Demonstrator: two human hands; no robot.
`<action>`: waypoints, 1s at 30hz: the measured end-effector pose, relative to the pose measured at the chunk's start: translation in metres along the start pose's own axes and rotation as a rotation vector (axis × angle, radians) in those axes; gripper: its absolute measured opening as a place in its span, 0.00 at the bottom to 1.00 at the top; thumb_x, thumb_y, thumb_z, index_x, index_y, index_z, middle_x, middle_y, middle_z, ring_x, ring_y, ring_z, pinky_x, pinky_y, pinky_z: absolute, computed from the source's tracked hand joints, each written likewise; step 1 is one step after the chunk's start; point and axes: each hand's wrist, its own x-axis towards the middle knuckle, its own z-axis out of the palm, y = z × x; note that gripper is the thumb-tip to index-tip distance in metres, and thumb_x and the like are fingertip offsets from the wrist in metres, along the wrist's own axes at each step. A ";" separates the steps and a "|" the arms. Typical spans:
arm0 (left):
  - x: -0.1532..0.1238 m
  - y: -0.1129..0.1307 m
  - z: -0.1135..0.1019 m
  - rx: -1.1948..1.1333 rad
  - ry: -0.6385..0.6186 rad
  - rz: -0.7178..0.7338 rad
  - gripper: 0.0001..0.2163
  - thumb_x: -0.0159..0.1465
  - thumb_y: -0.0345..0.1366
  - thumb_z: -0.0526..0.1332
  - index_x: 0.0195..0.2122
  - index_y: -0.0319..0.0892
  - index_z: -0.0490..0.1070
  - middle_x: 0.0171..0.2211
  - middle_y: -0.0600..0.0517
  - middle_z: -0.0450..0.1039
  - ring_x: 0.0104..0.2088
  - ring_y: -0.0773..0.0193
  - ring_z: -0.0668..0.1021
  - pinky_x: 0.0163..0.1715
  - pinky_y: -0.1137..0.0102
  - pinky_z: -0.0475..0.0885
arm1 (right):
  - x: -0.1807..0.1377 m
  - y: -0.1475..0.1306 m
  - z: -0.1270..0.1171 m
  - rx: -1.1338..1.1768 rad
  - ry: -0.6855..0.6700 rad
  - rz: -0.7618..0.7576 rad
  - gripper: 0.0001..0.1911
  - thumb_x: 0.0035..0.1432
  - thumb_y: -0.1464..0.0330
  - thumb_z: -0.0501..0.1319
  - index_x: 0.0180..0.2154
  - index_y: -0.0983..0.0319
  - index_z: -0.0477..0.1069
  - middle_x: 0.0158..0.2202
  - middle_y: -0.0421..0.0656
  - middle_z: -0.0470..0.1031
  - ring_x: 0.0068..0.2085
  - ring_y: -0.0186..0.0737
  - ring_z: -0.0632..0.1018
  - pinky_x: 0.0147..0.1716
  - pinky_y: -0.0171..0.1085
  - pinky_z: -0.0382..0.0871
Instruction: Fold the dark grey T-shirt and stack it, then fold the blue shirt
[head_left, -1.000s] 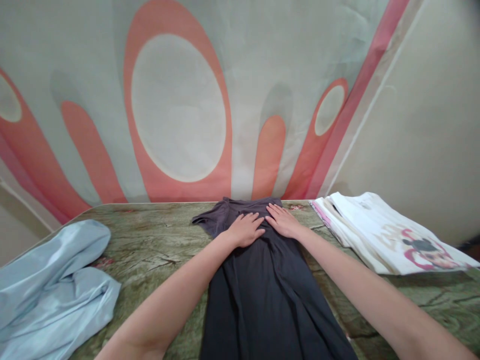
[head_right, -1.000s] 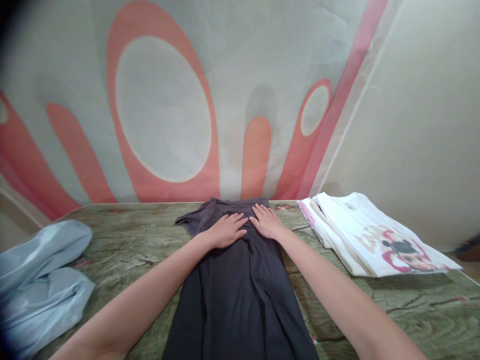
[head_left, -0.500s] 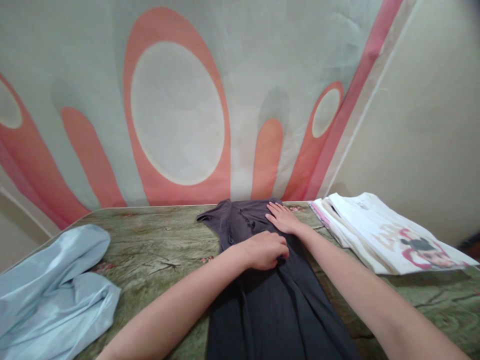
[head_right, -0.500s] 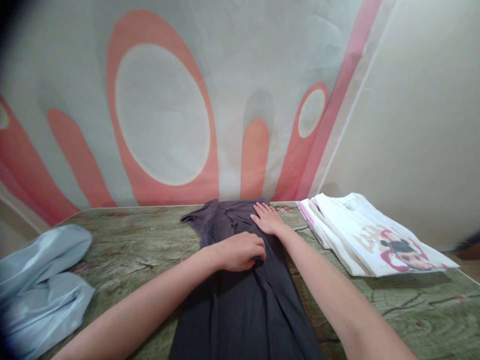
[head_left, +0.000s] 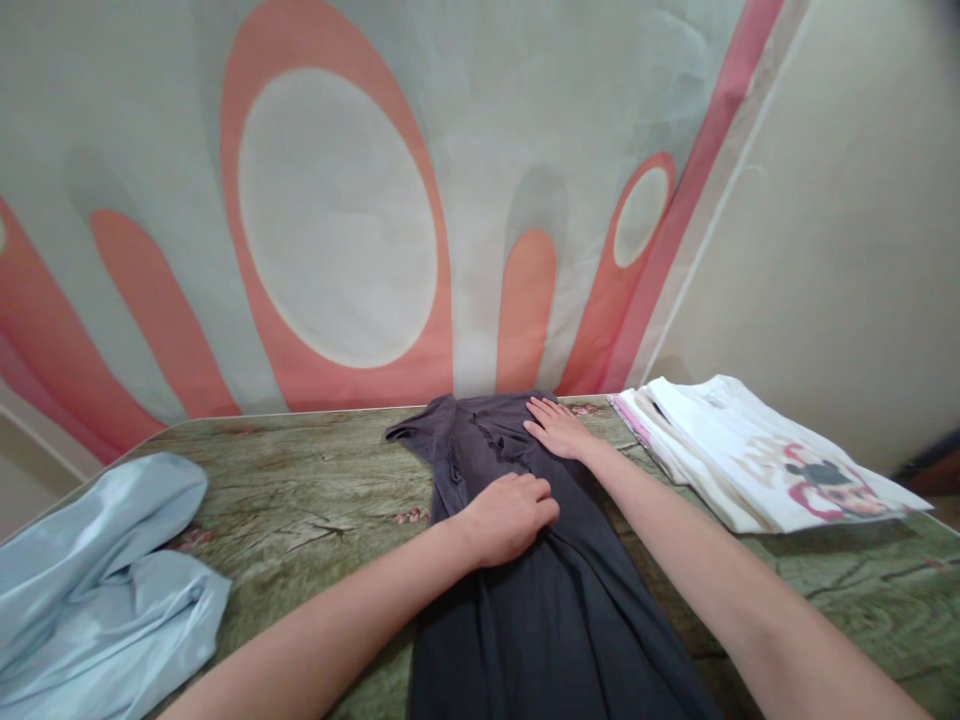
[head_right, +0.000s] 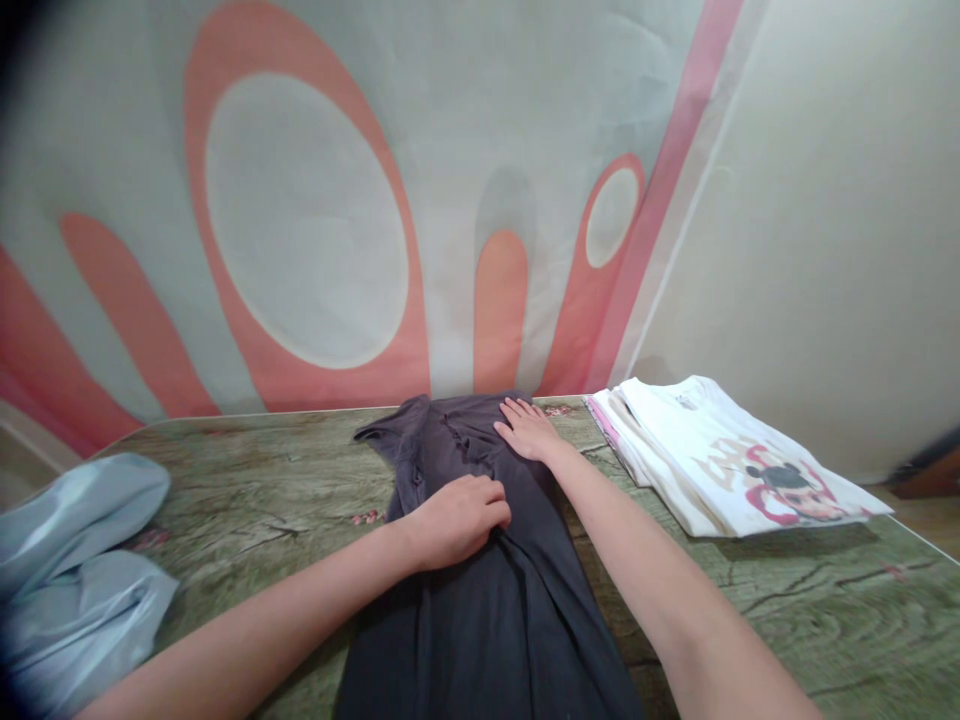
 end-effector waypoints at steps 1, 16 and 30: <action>0.000 0.003 0.000 -0.018 -0.001 -0.006 0.06 0.59 0.30 0.55 0.37 0.43 0.67 0.38 0.49 0.67 0.39 0.61 0.70 0.38 0.67 0.64 | 0.000 -0.001 -0.001 0.010 0.007 -0.001 0.35 0.59 0.48 0.35 0.61 0.60 0.49 0.64 0.41 0.45 0.63 0.43 0.48 0.60 0.44 0.41; -0.001 0.055 -0.008 -0.073 -0.001 0.215 0.03 0.60 0.34 0.57 0.36 0.44 0.65 0.34 0.52 0.68 0.36 0.62 0.70 0.36 0.68 0.63 | -0.095 -0.014 -0.021 0.067 0.025 -0.128 0.33 0.62 0.53 0.37 0.60 0.67 0.52 0.63 0.48 0.50 0.62 0.42 0.52 0.60 0.42 0.46; -0.013 0.099 -0.014 0.035 -0.022 0.215 0.06 0.62 0.38 0.56 0.39 0.46 0.66 0.31 0.52 0.67 0.31 0.63 0.71 0.29 0.67 0.62 | -0.121 -0.022 -0.029 0.102 -0.043 -0.014 0.34 0.61 0.50 0.35 0.62 0.61 0.46 0.64 0.44 0.43 0.63 0.42 0.47 0.60 0.46 0.41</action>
